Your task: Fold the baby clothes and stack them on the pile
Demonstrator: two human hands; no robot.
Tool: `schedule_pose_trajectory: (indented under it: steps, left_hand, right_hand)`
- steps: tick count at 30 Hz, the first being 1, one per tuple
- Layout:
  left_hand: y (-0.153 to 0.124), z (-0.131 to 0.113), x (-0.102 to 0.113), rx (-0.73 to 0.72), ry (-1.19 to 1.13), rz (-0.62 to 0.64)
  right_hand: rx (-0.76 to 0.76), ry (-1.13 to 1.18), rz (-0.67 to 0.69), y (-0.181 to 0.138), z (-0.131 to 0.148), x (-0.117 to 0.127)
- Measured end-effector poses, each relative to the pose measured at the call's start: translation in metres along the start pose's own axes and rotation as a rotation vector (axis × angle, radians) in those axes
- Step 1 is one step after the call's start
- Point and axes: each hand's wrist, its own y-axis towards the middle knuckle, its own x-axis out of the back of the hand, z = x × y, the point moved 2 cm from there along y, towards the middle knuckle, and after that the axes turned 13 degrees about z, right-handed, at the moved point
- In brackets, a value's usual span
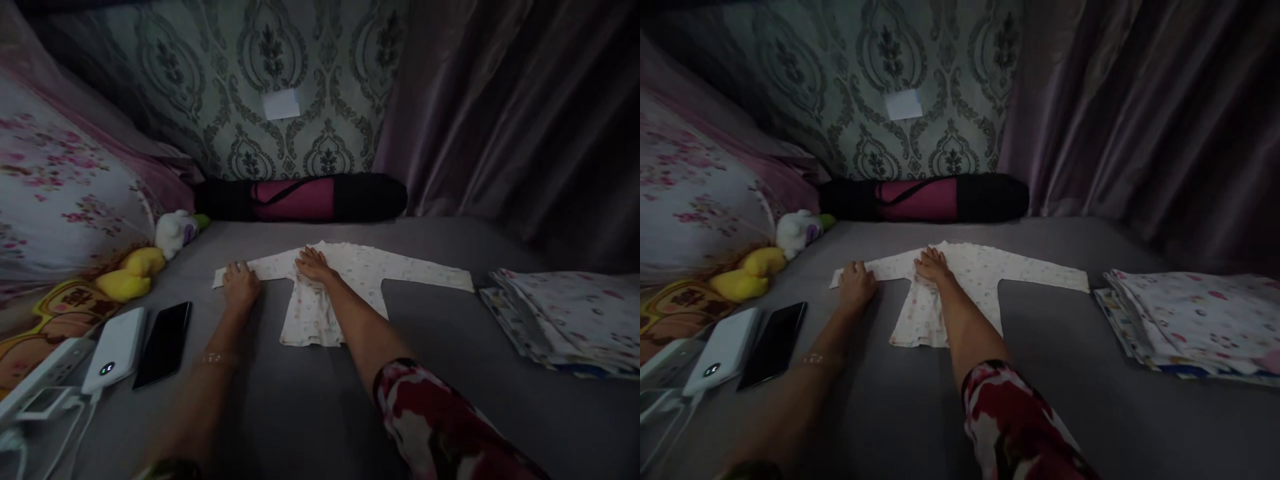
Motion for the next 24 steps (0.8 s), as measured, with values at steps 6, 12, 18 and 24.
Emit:
schedule_pose_trajectory:
  steps: [6,12,18,24]
  left_hand:
    - [-0.045,-0.054,-0.009,-0.151,-0.275,0.362]
    - [-0.073,-0.046,-0.018,-0.102,-0.444,0.355]
    - [-0.072,-0.041,-0.009,-0.089,-0.489,0.407]
    - [-0.077,-0.04,0.006,-0.118,-0.452,0.539]
  right_hand:
    - [0.014,0.005,0.023,-0.033,-0.029,0.016]
    - [-0.201,-0.151,-0.208,-0.051,-0.091,0.018]
    - [-0.233,-0.183,-0.241,-0.039,-0.11,0.015]
    - [-0.186,-0.065,-0.211,-0.043,-0.113,0.022]
